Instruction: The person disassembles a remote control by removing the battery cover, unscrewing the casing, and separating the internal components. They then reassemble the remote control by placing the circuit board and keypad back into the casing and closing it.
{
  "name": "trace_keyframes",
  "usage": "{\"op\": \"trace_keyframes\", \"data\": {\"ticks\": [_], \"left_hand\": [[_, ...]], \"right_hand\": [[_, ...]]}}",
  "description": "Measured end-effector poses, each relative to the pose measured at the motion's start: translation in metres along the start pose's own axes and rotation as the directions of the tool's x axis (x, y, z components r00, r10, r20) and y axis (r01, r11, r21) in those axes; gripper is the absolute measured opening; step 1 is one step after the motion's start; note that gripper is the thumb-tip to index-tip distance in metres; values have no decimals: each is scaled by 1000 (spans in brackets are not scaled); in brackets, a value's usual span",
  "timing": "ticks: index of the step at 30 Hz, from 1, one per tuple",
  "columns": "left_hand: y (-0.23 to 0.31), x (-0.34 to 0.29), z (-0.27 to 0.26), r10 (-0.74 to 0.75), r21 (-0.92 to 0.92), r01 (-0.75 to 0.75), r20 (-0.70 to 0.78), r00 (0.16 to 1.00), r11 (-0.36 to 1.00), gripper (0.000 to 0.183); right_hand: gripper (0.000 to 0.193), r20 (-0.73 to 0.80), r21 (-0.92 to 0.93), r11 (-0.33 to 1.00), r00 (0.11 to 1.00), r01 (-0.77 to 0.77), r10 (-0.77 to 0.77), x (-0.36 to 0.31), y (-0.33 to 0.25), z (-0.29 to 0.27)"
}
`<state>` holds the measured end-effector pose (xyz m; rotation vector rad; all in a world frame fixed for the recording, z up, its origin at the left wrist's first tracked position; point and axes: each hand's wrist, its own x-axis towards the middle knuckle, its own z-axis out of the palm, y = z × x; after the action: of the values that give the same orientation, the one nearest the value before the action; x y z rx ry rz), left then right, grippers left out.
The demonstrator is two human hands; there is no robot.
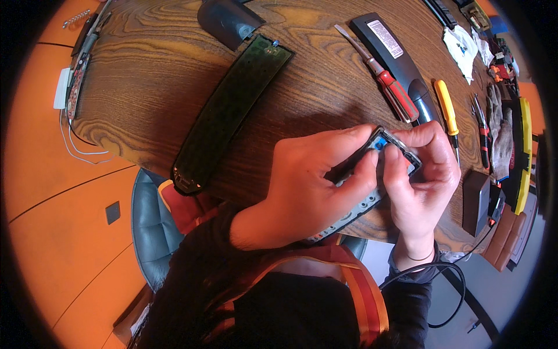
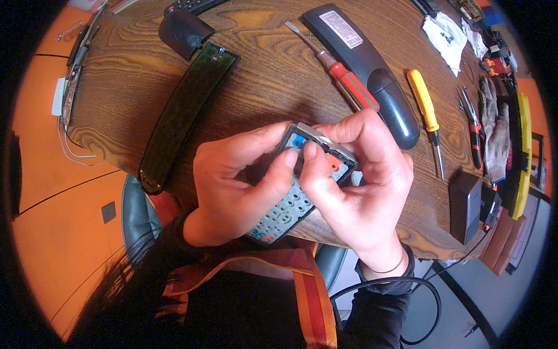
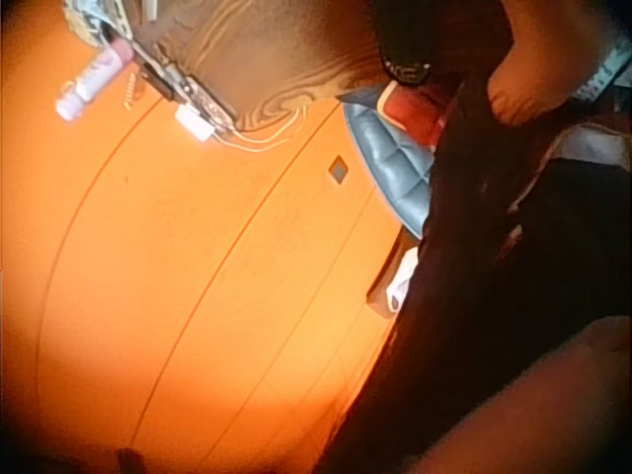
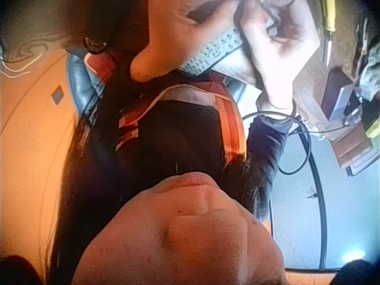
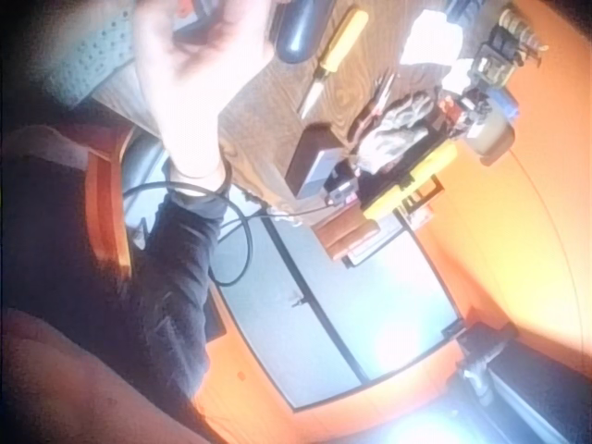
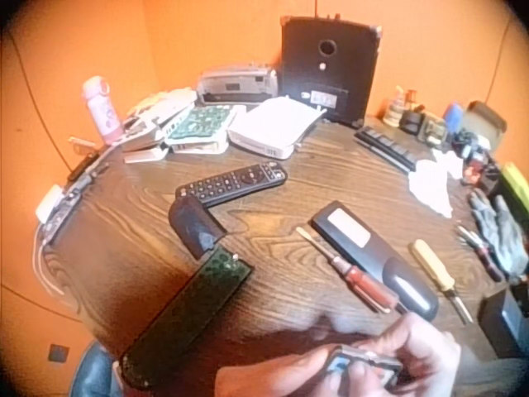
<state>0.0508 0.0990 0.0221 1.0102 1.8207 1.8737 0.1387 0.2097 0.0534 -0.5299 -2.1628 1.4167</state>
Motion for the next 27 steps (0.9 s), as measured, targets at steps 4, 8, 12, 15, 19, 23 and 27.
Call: {"op": "trace_keyframes", "data": {"ticks": [4,8,12,15,19,23,27], "left_hand": [[1,-1,1,-42,-109,37,-40,998,993,18],[3,1,-2,-97,-73,93,-48,994,993,14],[5,3,-9,-143,-118,136,-50,988,984,16],[6,3,-14,-173,-135,170,-12,985,976,21],[7,2,-15,-210,-164,199,-48,977,966,20],[6,1,-15,-203,-169,196,-25,979,966,21],[5,3,-17,-228,-227,238,73,971,944,27]], "right_hand": [[13,12,4,1000,1000,13,-13,0,-1,1],[15,10,54,998,1000,-18,18,2,-2,3],[31,44,192,976,995,-100,94,4,-4,6],[41,97,146,988,995,-44,30,3,-5,7],[44,46,288,953,995,-94,84,1,-4,7],[38,71,189,978,995,-89,76,1,-1,3],[35,13,150,989,1000,-14,13,1,1,3]]}}
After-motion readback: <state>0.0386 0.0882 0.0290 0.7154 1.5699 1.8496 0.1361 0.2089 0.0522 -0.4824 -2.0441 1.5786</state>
